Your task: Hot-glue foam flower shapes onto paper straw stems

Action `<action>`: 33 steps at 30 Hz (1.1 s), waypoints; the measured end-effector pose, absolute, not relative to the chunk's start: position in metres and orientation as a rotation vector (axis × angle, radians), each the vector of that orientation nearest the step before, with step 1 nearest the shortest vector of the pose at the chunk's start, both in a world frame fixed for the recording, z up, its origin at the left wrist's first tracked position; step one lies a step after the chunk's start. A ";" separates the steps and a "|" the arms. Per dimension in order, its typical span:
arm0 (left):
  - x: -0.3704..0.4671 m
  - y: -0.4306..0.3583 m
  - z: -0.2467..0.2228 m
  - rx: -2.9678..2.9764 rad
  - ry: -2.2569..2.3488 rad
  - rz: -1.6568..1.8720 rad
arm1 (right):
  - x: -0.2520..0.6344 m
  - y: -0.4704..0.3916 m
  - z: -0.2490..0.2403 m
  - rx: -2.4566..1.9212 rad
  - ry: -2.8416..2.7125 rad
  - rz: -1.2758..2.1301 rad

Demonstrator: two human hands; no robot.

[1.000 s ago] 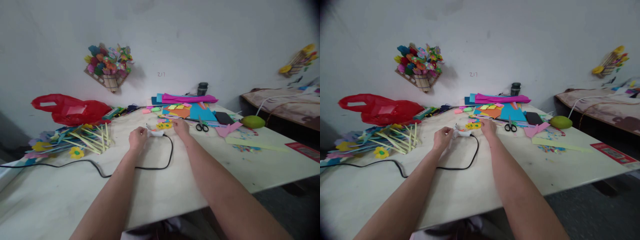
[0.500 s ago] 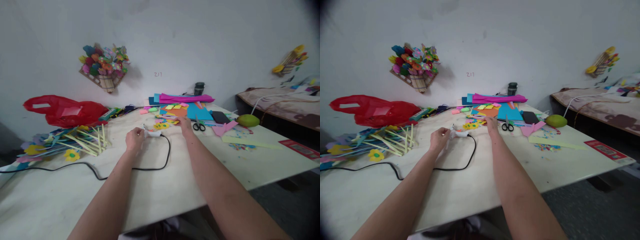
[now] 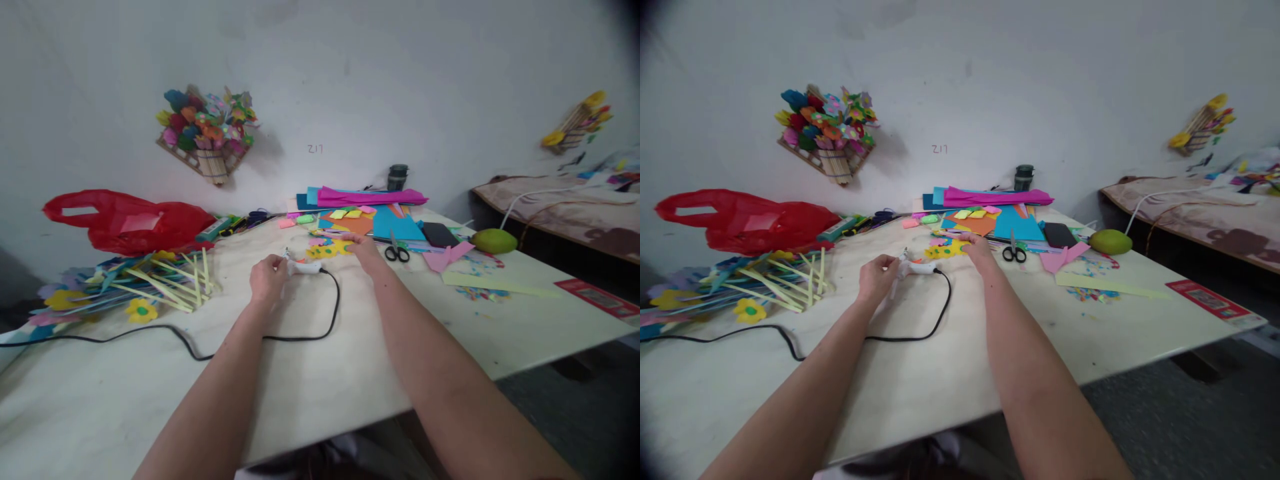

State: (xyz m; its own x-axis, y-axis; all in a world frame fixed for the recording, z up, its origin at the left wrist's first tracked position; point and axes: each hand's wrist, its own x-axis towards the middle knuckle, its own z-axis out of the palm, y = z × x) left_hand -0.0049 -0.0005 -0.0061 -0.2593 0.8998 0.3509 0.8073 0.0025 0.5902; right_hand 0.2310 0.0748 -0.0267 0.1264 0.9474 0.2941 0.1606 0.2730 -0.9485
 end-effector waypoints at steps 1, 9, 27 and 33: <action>-0.005 -0.001 -0.006 1.832 2.131 1.100 | 0.231 0.075 -0.027 -1.184 -1.328 0.805; -0.004 -0.001 -0.005 1.819 2.125 1.115 | 0.244 0.078 -0.024 -1.507 -1.240 0.642; -0.003 -0.003 -0.003 1.843 2.116 1.083 | 0.244 0.060 -0.004 -1.876 -1.328 -0.042; -0.003 -0.003 -0.004 1.836 2.127 1.096 | 0.247 0.068 -0.013 -1.682 -1.408 -0.059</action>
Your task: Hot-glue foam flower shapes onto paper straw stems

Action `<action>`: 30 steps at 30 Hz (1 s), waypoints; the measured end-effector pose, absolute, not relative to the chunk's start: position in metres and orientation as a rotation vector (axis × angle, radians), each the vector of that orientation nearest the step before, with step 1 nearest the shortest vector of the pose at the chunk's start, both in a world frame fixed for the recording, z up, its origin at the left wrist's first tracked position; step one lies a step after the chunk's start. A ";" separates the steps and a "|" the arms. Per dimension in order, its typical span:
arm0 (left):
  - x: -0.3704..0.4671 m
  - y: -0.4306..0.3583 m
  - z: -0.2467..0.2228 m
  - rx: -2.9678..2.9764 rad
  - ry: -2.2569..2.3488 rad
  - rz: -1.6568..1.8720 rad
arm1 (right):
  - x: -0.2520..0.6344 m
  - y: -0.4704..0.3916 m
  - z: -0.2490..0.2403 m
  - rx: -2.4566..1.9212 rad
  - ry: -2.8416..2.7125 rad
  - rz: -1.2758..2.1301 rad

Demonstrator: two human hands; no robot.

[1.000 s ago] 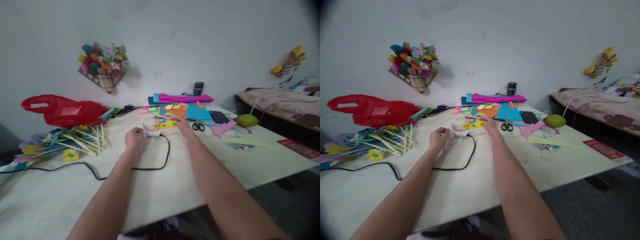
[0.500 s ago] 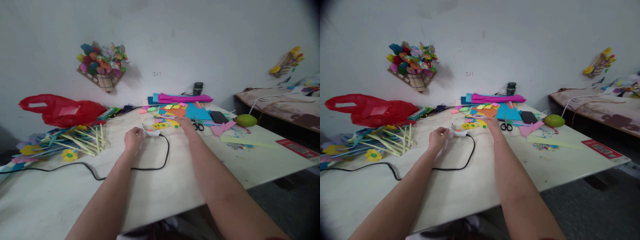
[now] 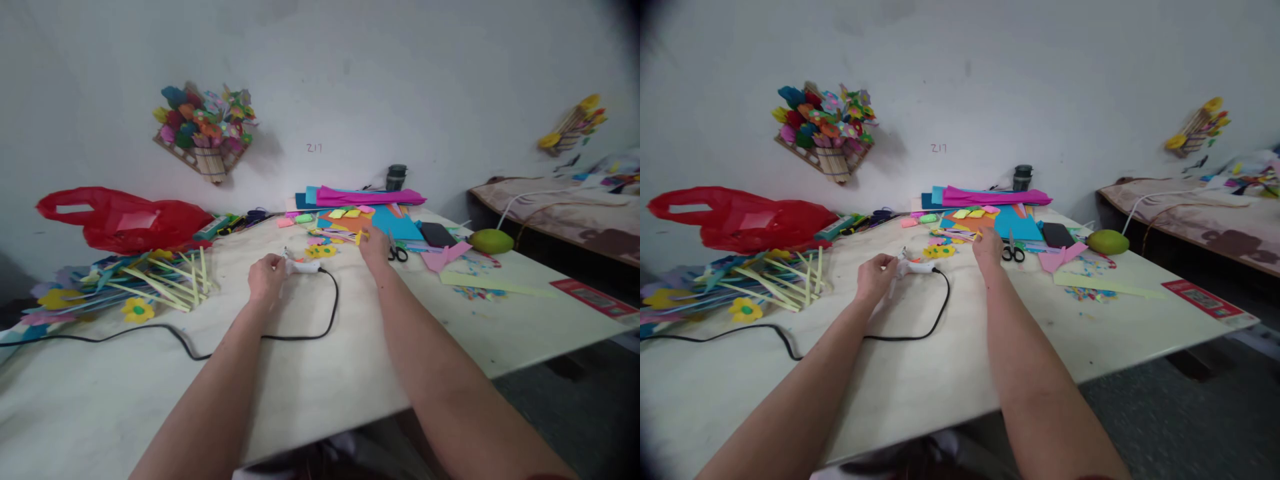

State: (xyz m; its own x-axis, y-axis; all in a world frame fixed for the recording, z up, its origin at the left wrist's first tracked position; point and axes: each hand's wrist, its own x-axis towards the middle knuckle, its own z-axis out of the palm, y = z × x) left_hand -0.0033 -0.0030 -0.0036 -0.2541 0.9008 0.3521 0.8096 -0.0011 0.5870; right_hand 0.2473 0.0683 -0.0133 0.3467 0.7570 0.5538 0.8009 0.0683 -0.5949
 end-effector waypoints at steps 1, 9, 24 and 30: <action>-0.003 -0.003 -0.004 1.833 2.123 1.098 | 0.249 0.072 -0.016 -1.671 -1.376 0.009; -0.005 -0.001 -0.006 1.816 2.121 1.120 | 0.254 0.091 -0.031 -1.472 -1.195 0.533; -0.005 -0.001 -0.006 1.835 2.129 1.106 | 0.244 0.091 -0.045 -1.581 -1.183 0.583; -0.005 -0.001 -0.005 1.833 2.143 1.098 | 0.254 0.099 -0.048 -1.470 -0.947 0.458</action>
State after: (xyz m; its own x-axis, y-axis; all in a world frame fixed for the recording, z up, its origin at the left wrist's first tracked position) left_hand -0.0048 -0.0011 -0.0048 -0.2621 0.8968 0.3565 0.8131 0.0063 0.5822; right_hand 0.2538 0.0989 -0.0476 0.5819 0.7723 0.2548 0.2794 0.1043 -0.9545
